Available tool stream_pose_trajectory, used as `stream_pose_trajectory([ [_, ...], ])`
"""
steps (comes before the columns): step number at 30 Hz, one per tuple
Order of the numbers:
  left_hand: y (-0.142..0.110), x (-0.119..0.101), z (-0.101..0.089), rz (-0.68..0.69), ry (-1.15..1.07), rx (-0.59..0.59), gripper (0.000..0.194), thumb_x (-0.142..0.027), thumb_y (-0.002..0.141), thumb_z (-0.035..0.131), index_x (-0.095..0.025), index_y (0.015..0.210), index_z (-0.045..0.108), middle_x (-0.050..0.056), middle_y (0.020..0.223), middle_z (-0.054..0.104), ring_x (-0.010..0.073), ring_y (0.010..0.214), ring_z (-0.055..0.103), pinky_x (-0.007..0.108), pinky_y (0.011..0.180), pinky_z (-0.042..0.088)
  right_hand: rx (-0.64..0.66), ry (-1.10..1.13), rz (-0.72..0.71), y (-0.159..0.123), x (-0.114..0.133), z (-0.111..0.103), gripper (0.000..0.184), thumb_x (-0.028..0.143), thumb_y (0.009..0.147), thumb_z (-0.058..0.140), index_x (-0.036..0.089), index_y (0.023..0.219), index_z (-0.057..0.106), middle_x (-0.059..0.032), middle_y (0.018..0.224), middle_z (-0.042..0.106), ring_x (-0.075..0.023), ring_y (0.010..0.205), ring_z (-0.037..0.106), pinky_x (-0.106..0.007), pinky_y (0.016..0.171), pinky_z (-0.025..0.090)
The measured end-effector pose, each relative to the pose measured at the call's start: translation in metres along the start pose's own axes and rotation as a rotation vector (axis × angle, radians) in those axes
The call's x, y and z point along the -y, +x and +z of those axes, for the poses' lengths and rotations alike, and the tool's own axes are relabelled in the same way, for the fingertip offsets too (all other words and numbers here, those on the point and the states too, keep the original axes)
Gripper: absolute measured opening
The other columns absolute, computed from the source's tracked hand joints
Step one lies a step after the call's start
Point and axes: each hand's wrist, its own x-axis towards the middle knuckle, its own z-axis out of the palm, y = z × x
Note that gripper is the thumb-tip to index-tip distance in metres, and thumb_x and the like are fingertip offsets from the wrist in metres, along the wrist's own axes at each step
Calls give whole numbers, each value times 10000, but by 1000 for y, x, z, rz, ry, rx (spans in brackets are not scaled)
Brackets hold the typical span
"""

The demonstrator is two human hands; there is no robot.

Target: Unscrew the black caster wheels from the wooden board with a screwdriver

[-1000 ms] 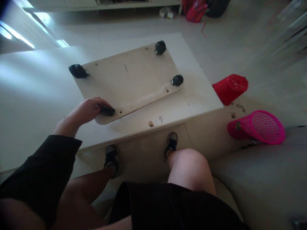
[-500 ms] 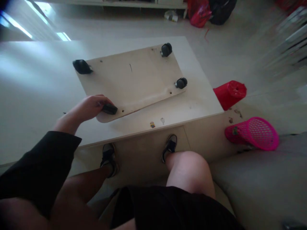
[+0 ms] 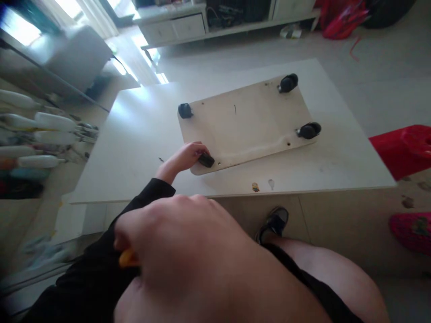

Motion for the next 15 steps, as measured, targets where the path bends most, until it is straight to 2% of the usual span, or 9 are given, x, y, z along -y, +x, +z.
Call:
stream_pose_trajectory([
  [3, -1, -2, 0, -6, -8, -14, 365, 47, 862, 563, -175, 964, 835, 51, 940, 741, 157, 841, 666, 280, 815, 522, 142, 11, 66, 19, -16, -10, 309, 39, 721, 801, 249, 948, 813, 47, 905, 793, -107, 790, 703, -224, 716, 539],
  [7, 0, -4, -2, -8, -20, -6, 379, 56, 867, 576, -178, 994, 846, 48, 930, 734, 148, 816, 657, 269, 796, 518, 227, 76, 81, 36, -61, 2, 314, 32, 687, 764, 204, 943, 827, 29, 862, 773, -95, 739, 663, -211, 692, 510],
  [10, 1, -4, -5, 4, -22, 21, 400, 40, 901, 573, -198, 1038, 863, 44, 936, 732, 138, 793, 653, 263, 803, 525, 231, 145, 104, 43, -83, 18, 303, 45, 681, 759, 195, 938, 816, 29, 829, 753, -91, 713, 632, -212, 682, 494],
  [15, 2, -5, -5, 10, 20, 38, 343, 4, 921, 601, -206, 997, 862, 45, 947, 744, 151, 827, 669, 260, 816, 529, 166, 168, 129, 52, -88, 35, 301, 77, 667, 762, 198, 939, 801, 26, 806, 740, -94, 692, 607, -218, 666, 469],
])
